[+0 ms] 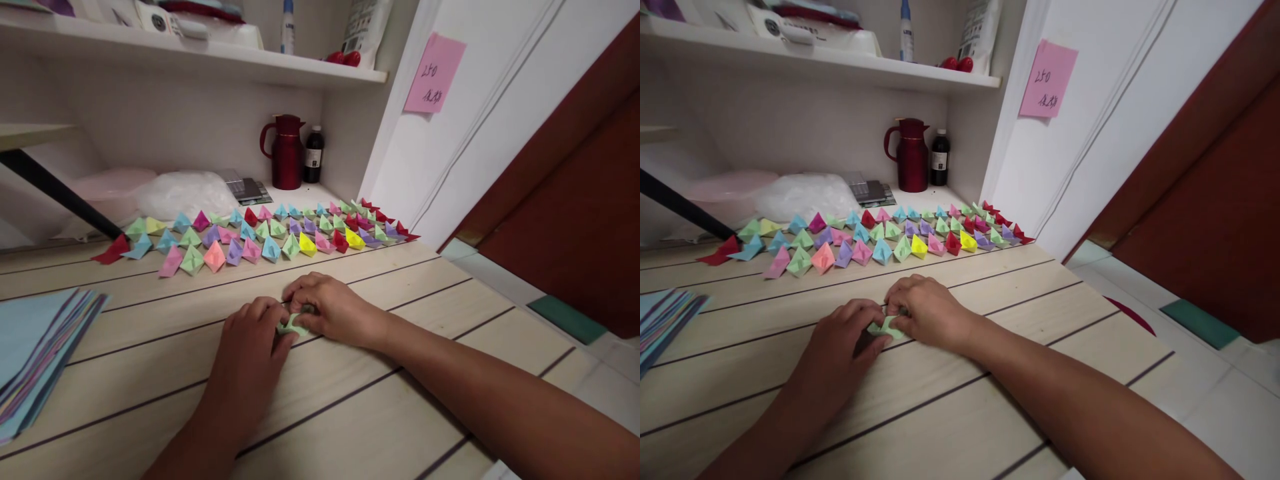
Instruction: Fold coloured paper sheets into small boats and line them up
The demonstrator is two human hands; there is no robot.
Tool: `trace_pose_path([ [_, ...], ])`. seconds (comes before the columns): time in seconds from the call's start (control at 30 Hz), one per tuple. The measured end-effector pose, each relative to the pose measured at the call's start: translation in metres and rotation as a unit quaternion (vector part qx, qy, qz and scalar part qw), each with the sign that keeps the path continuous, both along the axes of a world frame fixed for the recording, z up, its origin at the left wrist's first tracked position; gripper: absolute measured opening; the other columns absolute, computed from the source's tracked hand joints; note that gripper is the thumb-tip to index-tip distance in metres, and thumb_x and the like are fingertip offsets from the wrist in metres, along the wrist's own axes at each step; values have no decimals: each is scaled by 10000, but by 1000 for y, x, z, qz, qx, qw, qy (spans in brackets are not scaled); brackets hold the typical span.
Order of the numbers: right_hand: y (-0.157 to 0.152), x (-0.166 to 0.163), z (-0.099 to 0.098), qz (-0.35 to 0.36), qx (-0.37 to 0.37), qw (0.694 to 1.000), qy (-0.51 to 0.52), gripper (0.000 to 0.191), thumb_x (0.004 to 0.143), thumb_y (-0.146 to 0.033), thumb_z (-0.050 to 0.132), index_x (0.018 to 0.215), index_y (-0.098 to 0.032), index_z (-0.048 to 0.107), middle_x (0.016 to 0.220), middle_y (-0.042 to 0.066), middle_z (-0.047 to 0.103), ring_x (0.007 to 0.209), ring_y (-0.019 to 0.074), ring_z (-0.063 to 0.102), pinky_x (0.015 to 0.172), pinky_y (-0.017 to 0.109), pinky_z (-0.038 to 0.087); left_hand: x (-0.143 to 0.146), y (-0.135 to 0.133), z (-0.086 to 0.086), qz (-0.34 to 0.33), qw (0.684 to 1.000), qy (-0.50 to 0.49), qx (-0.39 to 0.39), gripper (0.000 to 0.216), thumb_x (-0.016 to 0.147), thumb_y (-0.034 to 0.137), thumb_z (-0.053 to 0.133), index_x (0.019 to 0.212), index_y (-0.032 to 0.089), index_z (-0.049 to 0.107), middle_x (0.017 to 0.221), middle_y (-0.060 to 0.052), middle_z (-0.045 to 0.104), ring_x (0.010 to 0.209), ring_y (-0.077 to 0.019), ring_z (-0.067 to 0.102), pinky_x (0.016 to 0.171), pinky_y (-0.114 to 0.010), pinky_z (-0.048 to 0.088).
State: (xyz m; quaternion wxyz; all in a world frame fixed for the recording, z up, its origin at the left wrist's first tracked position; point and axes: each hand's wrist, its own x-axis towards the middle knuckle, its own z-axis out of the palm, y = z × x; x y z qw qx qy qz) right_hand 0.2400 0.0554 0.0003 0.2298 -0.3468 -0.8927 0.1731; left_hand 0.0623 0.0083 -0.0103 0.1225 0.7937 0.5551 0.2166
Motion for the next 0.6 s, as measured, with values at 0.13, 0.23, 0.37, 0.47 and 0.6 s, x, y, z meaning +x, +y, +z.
trace_pose_path([
  [0.13, -1, 4, 6, 9, -34, 999, -13, 175, 745, -96, 655, 884, -195, 693, 1110, 72, 636, 1045, 213, 572, 907, 338, 447, -2, 2, -1, -3, 1000, -13, -4, 99, 791, 195, 580, 875, 237, 613, 1007, -32, 619, 932, -227, 561, 834, -381, 419],
  [0.23, -1, 6, 8, 11, -45, 999, -13, 266, 726, -20, 590, 890, -199, 699, 1124, 67, 624, 1066, 203, 568, 918, 321, 450, -2, 2, -2, -8, 1000, -14, -3, 136, 793, 175, 570, 895, 243, 628, 1025, -33, 621, 939, -224, 563, 846, -380, 418],
  [0.37, -1, 4, 3, 7, -15, 1000, -13, 316, 708, 23, 535, 877, -197, 686, 1081, 58, 637, 1031, 191, 580, 898, 304, 458, -1, 0, -1, -7, 1000, -7, 0, 168, 800, 156, 567, 917, 252, 640, 1048, -30, 620, 959, -223, 562, 864, -380, 410],
  [0.47, -2, 1, -1, -5, 16, 999, -28, 269, 730, -1, 540, 870, -187, 674, 1021, 66, 654, 1003, 202, 583, 880, 318, 461, 1, -1, -1, -8, 1000, -3, -1, 150, 798, 189, 594, 924, 254, 642, 1052, -29, 618, 968, -227, 560, 871, -382, 407],
  [0.6, -2, 1, 3, 3, -10, 1000, -19, 257, 756, -7, 536, 855, -192, 684, 984, 56, 665, 973, 190, 593, 868, 314, 468, 1, 0, 0, 2, 1000, -3, 3, 93, 790, 217, 607, 873, 247, 638, 1004, -29, 627, 929, -229, 564, 837, -377, 410],
])
